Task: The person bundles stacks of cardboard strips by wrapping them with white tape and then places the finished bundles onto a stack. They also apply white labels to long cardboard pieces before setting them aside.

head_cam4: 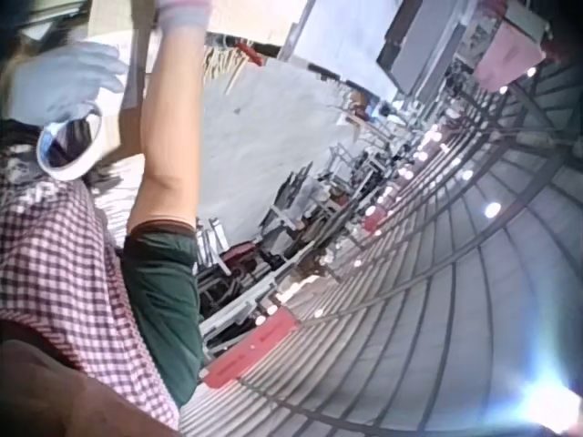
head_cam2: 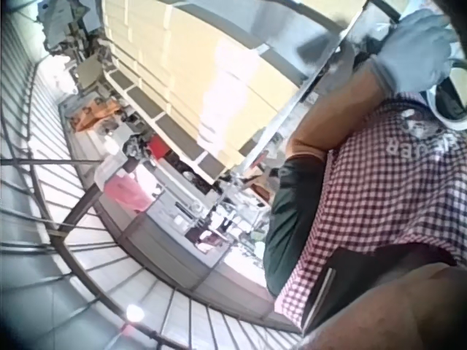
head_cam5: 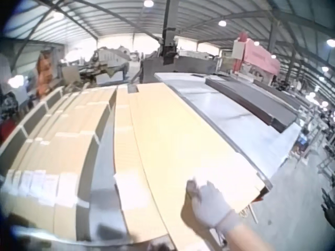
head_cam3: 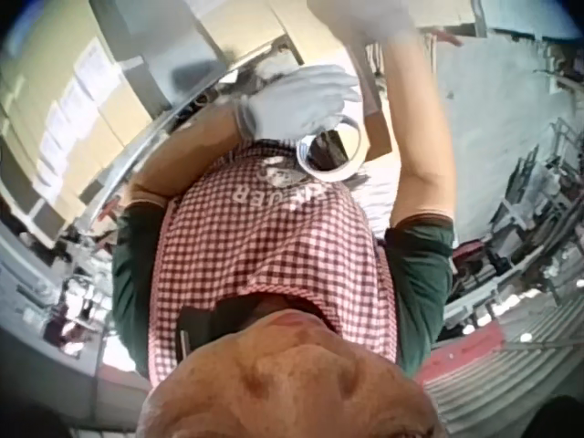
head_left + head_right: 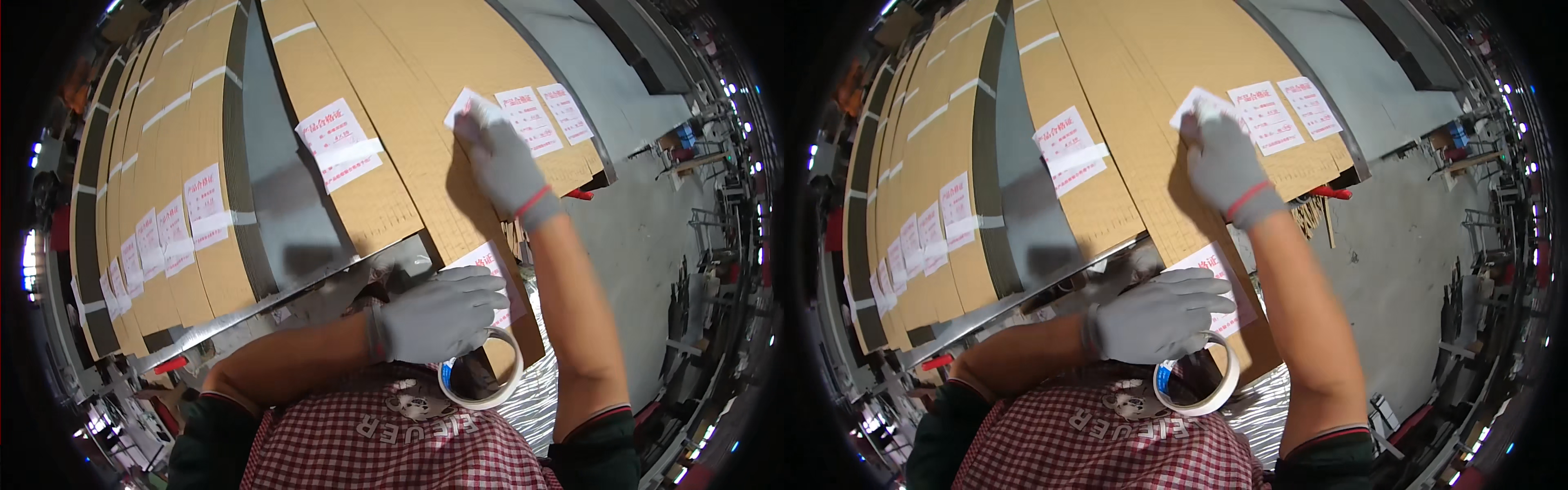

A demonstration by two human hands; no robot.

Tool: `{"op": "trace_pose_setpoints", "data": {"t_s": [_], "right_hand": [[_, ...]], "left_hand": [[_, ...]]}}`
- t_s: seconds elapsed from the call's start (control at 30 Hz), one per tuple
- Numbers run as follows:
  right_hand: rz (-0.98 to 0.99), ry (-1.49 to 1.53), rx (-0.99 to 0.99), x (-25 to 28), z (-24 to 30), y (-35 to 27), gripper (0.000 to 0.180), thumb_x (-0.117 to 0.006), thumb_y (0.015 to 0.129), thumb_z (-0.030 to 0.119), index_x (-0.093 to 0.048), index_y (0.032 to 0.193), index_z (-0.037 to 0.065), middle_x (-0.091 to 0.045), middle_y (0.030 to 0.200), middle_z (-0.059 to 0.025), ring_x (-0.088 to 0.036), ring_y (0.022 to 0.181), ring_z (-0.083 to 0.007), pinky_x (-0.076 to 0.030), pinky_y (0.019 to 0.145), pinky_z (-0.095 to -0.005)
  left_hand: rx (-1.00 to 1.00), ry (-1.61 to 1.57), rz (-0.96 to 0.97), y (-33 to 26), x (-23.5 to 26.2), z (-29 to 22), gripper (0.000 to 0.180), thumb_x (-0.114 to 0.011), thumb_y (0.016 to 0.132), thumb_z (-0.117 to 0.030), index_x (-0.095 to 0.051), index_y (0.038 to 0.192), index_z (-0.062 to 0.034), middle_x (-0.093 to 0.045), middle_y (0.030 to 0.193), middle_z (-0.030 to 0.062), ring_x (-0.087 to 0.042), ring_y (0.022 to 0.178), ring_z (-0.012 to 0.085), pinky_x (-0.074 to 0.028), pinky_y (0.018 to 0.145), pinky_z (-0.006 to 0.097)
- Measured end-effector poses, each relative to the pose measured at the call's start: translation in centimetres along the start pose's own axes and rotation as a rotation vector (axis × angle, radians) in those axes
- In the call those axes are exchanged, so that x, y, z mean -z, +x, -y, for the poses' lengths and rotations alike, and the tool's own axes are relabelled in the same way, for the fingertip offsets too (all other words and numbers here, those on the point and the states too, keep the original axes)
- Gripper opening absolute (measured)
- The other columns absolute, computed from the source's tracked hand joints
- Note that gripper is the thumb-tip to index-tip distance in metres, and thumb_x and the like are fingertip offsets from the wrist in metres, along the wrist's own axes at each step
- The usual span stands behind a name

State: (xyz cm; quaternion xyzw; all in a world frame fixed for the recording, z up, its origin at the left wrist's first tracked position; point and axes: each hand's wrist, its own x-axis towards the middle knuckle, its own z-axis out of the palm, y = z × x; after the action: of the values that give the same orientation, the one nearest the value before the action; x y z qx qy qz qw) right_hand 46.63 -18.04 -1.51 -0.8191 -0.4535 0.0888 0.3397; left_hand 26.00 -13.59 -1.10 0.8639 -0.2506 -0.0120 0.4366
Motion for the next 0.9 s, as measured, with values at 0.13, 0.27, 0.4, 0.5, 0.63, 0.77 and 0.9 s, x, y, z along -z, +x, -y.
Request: {"op": "trace_pose_setpoints", "data": {"t_s": [0.13, 0.27, 0.4, 0.5, 0.63, 0.77, 0.9], "right_hand": [[-0.070, 0.582, -0.109, 5.1, 5.2, -0.1, 0.043, -0.058, 0.094, 0.026, -0.058, 0.123, -0.006, -0.066, 0.116, -0.0150, -0.062, 0.109, -0.0227, -0.047, 0.094, -0.0318], [0.559, 0.813, 0.108, 11.7, 8.0, -9.2, 0.052, -0.049, 0.095, 0.043, -0.071, 0.097, -0.004, -0.070, 0.105, -0.0208, -0.067, 0.101, -0.0288, -0.042, 0.100, -0.0475], [0.533, 0.521, 0.266, 11.9, 9.0, -14.3, 0.033, -0.068, 0.086, 0.035, -0.072, 0.088, 0.002, -0.071, 0.088, -0.0156, -0.068, 0.091, -0.0279, -0.031, 0.108, -0.0494], [0.533, 0.576, 0.133, 11.2, 7.7, -16.0, 0.023, -0.073, 0.082, 0.026, -0.072, 0.087, 0.003, -0.069, 0.080, -0.0123, -0.066, 0.083, -0.0272, -0.028, 0.110, -0.0492], [0.458, 0.954, 0.085, 9.3, 6.9, -17.3, 0.023, -0.073, 0.083, 0.028, -0.071, 0.078, 0.006, -0.067, 0.070, -0.0080, -0.066, 0.071, -0.0273, -0.034, 0.107, -0.0541], [0.676, 1.002, 0.185, 9.8, 7.8, -15.8, 0.015, -0.078, 0.078, 0.019, -0.072, 0.081, 0.005, -0.067, 0.071, -0.0075, -0.069, 0.076, -0.0286, -0.033, 0.107, -0.0557], [0.429, -0.422, 0.018, 12.2, -1.9, -14.1, 0.024, -0.074, 0.078, 0.009, -0.071, 0.100, 0.001, -0.071, 0.097, -0.0089, -0.067, 0.095, -0.0299, -0.040, 0.103, -0.0472]], "left_hand": [[0.097, -0.239, -0.020, 0.2, 1.8, 0.1, 0.038, -0.052, 0.089, -0.024, -0.060, 0.115, 0.0030, -0.058, 0.122, 0.0213, -0.050, 0.122, 0.0382, -0.038, 0.106, 0.046], [0.218, -0.268, -0.057, 0.6, 4.2, -0.7, 0.021, -0.054, 0.081, -0.019, -0.062, 0.078, 0.0000, -0.061, 0.085, 0.0176, -0.061, 0.081, 0.0326, -0.048, 0.071, 0.044], [0.120, -0.194, -0.089, 0.0, 3.2, -1.3, 0.041, -0.056, 0.085, -0.036, -0.063, 0.079, 0.0043, -0.062, 0.078, 0.0238, -0.061, 0.072, 0.0379, -0.048, 0.068, 0.045], [0.216, -0.222, -0.213, -2.1, 1.8, -1.8, 0.045, -0.061, 0.089, -0.041, -0.064, 0.085, 0.0033, -0.065, 0.082, 0.0206, -0.063, 0.073, 0.0325, -0.050, 0.067, 0.039], [0.318, -0.750, -0.165, -4.2, 0.6, -3.8, 0.013, -0.071, 0.081, -0.013, -0.067, 0.085, -0.0019, -0.065, 0.079, 0.0111, -0.064, 0.065, 0.0237, -0.050, 0.055, 0.029], [-0.014, -0.730, -0.270, -6.6, 0.3, -5.1, 0.023, -0.070, 0.087, -0.021, -0.066, 0.078, -0.0012, -0.064, 0.070, 0.0067, -0.059, 0.058, 0.0138, -0.045, 0.051, 0.028], [0.698, -0.584, -0.279, -9.8, -1.7, 0.7, 0.017, -0.064, 0.088, -0.010, -0.064, 0.073, -0.0003, -0.061, 0.064, 0.0103, -0.058, 0.052, 0.0184, -0.045, 0.048, 0.031]]}}
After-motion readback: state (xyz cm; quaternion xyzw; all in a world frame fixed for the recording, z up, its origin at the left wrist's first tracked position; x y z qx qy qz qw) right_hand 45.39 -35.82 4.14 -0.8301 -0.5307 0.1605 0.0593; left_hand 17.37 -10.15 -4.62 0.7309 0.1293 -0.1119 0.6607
